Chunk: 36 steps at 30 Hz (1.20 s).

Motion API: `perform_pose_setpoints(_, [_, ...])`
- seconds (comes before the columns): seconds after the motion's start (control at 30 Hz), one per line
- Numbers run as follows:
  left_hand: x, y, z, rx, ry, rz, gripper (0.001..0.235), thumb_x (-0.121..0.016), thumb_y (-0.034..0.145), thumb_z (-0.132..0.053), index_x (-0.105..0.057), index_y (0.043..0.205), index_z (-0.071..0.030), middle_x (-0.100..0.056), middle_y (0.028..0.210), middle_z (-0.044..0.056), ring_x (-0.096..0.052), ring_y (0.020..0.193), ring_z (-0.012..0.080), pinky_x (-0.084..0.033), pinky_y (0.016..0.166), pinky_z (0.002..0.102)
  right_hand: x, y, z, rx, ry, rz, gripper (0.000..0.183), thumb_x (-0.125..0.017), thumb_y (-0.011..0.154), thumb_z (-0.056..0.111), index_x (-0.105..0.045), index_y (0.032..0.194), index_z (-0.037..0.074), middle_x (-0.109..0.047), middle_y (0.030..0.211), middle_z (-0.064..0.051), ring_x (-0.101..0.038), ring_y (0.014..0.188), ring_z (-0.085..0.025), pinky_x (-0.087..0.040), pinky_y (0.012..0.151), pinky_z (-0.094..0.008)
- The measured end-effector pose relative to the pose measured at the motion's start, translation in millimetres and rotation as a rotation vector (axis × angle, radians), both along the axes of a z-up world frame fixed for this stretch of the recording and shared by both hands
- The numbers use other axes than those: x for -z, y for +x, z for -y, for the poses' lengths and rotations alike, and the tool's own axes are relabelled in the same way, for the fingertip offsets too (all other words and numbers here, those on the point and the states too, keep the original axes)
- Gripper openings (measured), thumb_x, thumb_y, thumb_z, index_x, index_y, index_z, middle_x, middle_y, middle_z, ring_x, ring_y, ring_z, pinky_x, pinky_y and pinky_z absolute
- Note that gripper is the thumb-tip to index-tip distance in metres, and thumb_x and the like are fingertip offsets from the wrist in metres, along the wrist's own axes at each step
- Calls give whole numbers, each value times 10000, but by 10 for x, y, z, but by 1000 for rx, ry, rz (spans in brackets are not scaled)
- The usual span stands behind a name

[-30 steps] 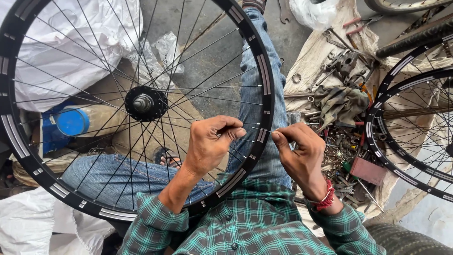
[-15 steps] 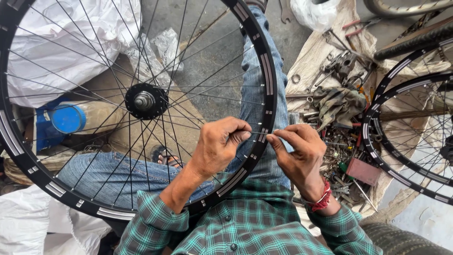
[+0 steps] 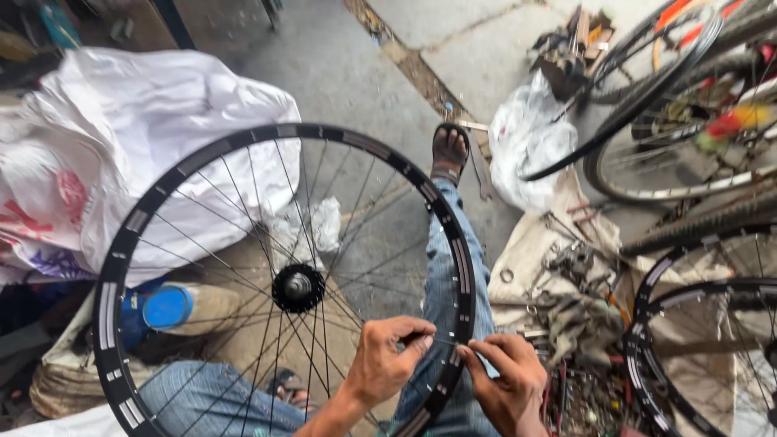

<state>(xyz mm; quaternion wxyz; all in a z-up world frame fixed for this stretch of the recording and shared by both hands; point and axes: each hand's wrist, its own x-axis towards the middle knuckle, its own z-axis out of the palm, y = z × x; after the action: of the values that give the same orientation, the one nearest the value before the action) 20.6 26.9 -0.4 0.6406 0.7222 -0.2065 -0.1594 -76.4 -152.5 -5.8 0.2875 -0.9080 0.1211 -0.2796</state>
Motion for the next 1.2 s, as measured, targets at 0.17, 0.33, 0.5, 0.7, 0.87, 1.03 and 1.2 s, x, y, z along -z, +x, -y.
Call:
perform_pose_setpoints(0.17, [35,39,-4,8,7,-61,171,-727,852,-52,-793,996,12,-814,888,115,-764,763,159,-604,678,267,109,42,20,52,50,-35,167,-895,661,145,-794,773,72,-700,736,-53,-688,700,-210,-527,634,-346])
perform_pose_setpoints(0.33, [49,44,2,11,27,-103,166,-729,851,-51,-800,987,11,-819,874,113,-756,753,156,-595,669,264,170,78,16,72,74,-31,167,-912,625,155,-808,736,87,-699,716,-50,-693,688,-198,-531,600,-338])
perform_pose_setpoints(0.5, [91,56,-2,16,5,-65,160,-726,842,-34,-805,977,2,-825,892,103,-782,794,151,-623,705,261,189,52,30,53,71,-6,172,-912,624,146,-807,745,85,-704,720,-55,-696,694,-197,-539,599,-333])
perform_pose_setpoints(0.7, [137,70,-22,48,33,-68,139,-719,847,-33,-817,943,-13,-827,876,103,-779,772,156,-627,679,259,228,49,130,-91,118,-58,201,-893,667,119,-804,837,58,-749,761,-57,-724,692,-186,-555,590,-326])
perform_pose_setpoints(0.87, [151,72,-10,30,78,-76,129,-754,859,-101,-799,935,-6,-792,744,96,-690,625,140,-542,551,287,292,53,142,-109,30,70,173,-905,651,137,-784,760,79,-718,727,-36,-707,674,-173,-550,581,-321])
perform_pose_setpoints(1.03, [122,35,38,-36,247,-2,200,-736,916,-204,-751,844,-18,-714,604,97,-620,496,155,-452,470,333,313,73,106,-72,12,91,184,-914,628,156,-777,729,87,-706,700,-20,-704,644,-153,-544,539,-311])
perform_pose_setpoints(1.2, [118,-5,56,-70,431,130,355,-721,964,-277,-679,730,-14,-676,605,97,-642,502,214,-458,497,365,346,72,80,-47,6,57,186,-918,620,167,-775,709,88,-704,675,-20,-699,628,-150,-539,528,-311])
